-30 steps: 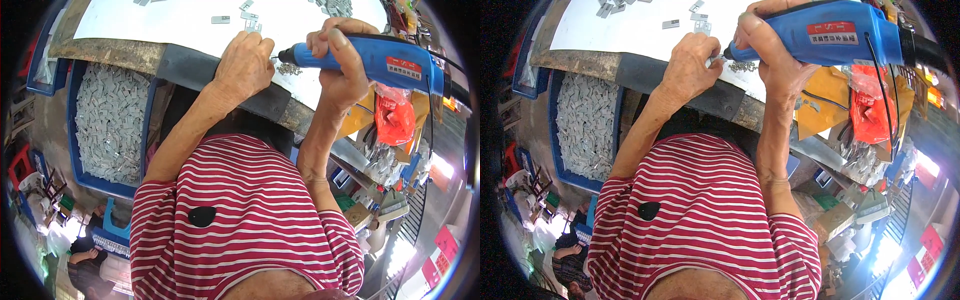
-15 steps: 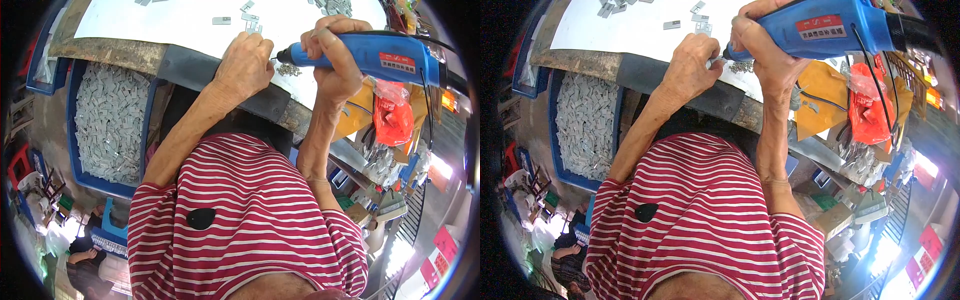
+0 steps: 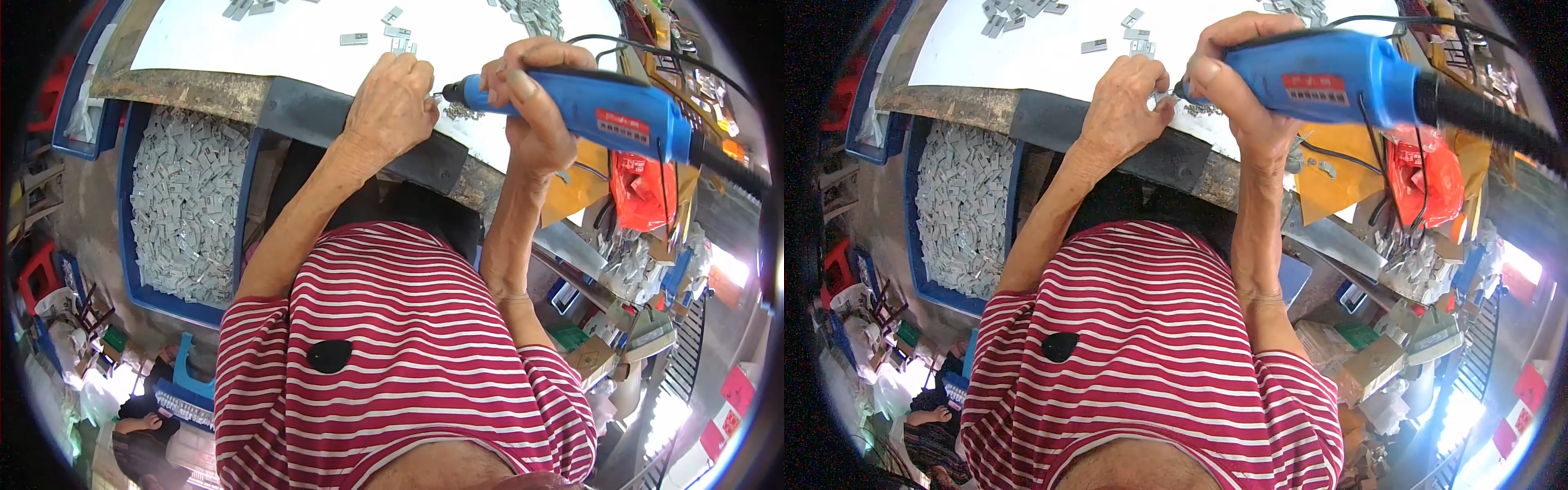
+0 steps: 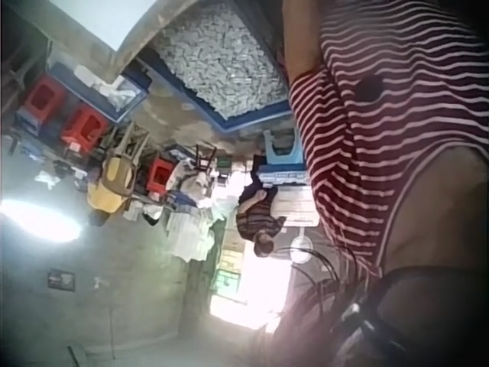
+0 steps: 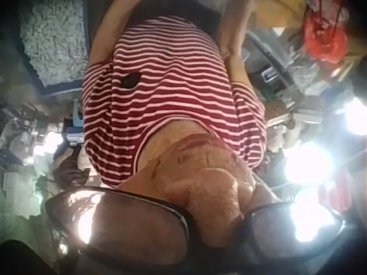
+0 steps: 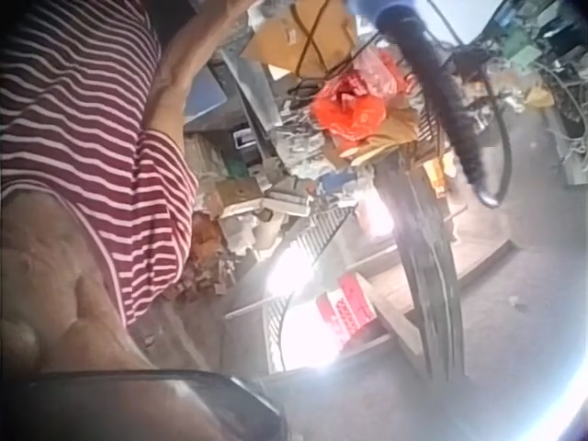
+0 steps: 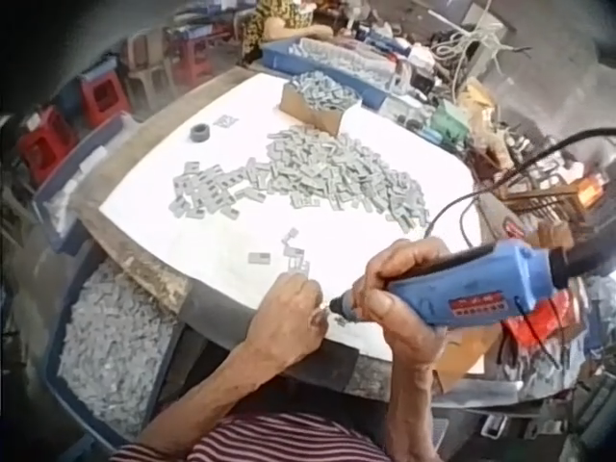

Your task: Assembling small metal components using an electric screwdriver.

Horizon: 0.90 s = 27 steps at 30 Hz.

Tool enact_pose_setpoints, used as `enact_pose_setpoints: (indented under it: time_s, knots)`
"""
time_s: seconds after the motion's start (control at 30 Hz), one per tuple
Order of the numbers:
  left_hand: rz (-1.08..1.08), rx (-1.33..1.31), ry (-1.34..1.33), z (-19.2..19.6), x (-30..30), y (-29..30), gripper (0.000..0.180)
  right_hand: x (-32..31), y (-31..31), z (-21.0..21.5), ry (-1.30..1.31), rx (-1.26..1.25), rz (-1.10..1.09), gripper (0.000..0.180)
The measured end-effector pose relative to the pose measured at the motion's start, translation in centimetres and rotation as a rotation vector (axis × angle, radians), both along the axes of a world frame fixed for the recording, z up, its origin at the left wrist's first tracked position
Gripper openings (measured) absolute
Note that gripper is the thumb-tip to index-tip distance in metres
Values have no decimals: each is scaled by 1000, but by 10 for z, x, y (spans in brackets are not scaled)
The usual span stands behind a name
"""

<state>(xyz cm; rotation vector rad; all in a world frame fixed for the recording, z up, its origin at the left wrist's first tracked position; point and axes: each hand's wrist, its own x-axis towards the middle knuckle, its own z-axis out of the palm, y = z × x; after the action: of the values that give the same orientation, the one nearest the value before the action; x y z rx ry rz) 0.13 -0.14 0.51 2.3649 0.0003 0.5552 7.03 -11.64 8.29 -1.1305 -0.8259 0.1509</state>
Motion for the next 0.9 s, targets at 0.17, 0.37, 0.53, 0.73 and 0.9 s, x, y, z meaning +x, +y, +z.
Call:
enact_pose_setpoints:
  time_s: [0.17, 0.37, 0.53, 0.73, 0.9]
  knots:
    - [3, 5, -41, -3, -3, 2, 14, -6, -8, -8, 12, 130, 3, 27]
    - [7, -2, -32, -6, -1, 1, 14, -9, -22, -5, 81, 193, -41, 26]
    - [-8, 0, -18, -6, -2, 2, 14, -9, -32, -4, 42, 239, -81, 26]
    - [-8, -15, -16, -5, 0, 2, 14, -12, -40, -2, 63, 269, -98, 26]
    - [2, -18, 26, -4, 0, 2, 16, -14, -44, -3, 75, 285, -104, 26]
